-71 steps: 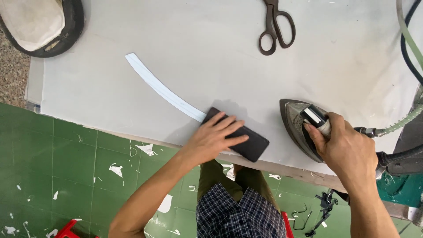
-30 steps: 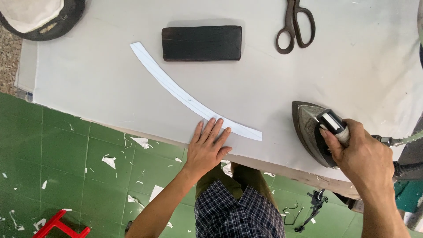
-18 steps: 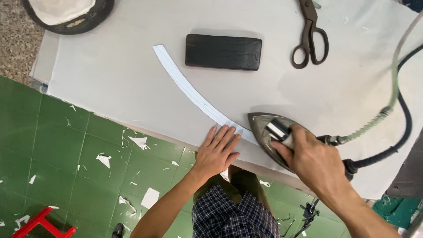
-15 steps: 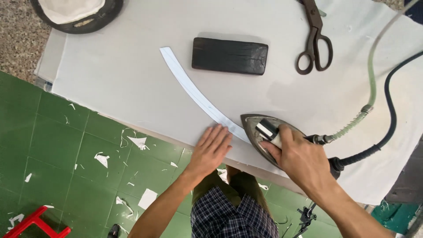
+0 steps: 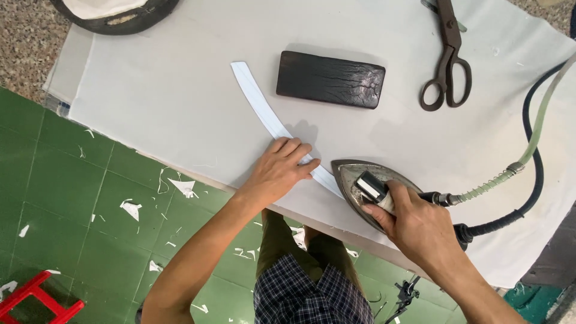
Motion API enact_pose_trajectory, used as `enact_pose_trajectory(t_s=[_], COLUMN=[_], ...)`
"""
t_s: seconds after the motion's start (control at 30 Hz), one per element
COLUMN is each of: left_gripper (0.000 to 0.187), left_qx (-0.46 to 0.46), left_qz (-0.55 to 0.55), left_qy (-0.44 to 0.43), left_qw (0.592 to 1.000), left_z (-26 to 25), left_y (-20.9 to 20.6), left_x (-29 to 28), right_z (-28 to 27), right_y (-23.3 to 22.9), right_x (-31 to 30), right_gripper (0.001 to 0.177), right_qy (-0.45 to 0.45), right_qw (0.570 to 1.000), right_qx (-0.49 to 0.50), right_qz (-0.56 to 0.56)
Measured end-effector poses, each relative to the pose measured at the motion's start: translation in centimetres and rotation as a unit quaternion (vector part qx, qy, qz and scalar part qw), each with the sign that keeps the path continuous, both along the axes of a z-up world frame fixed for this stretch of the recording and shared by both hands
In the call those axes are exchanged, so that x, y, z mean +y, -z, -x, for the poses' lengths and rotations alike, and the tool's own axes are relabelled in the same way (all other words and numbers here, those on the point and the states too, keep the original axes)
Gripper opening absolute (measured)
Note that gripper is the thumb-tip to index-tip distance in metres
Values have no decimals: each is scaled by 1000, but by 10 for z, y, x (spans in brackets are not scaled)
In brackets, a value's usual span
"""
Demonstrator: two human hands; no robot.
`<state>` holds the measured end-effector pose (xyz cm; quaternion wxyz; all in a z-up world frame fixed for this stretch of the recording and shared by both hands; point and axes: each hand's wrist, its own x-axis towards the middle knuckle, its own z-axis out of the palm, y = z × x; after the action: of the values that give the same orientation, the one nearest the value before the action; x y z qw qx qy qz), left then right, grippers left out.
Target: The person irons a long, light-blue fabric strip on a white work surface using a steam iron. They repeatedly reposition the strip and use a black rectangular block to press down sections while ironing. Scissors and other fabric pieces are visible nearby.
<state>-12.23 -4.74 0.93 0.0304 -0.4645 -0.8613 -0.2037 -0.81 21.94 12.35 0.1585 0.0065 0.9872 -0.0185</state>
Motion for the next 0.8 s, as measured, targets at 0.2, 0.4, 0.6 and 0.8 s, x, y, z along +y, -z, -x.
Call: enact_pose_trajectory(t_s=[0.2,0.4,0.6,0.8], left_gripper=[21,22,49,38], left_qx=[-75,-111,-55,13], left_qz=[5,28,-9,36], left_qy=[-17,-15,16,13], left_qw=[997,993,998,999], left_z=[-1,1,20,58], left_y=[2,-1,-3,-25], left_x=[2,0,-17,-46], right_z=[9,10,5,5], right_y=[-7,0,14,12], right_x=[-1,-7,-12,-13], right_gripper=[61,59,58,57], right_qy=[43,-3,-123,-102], right_qw=[999,998,992,995], right_qx=[-29,-56,17,2], right_qz=[3,-1,-23,-10])
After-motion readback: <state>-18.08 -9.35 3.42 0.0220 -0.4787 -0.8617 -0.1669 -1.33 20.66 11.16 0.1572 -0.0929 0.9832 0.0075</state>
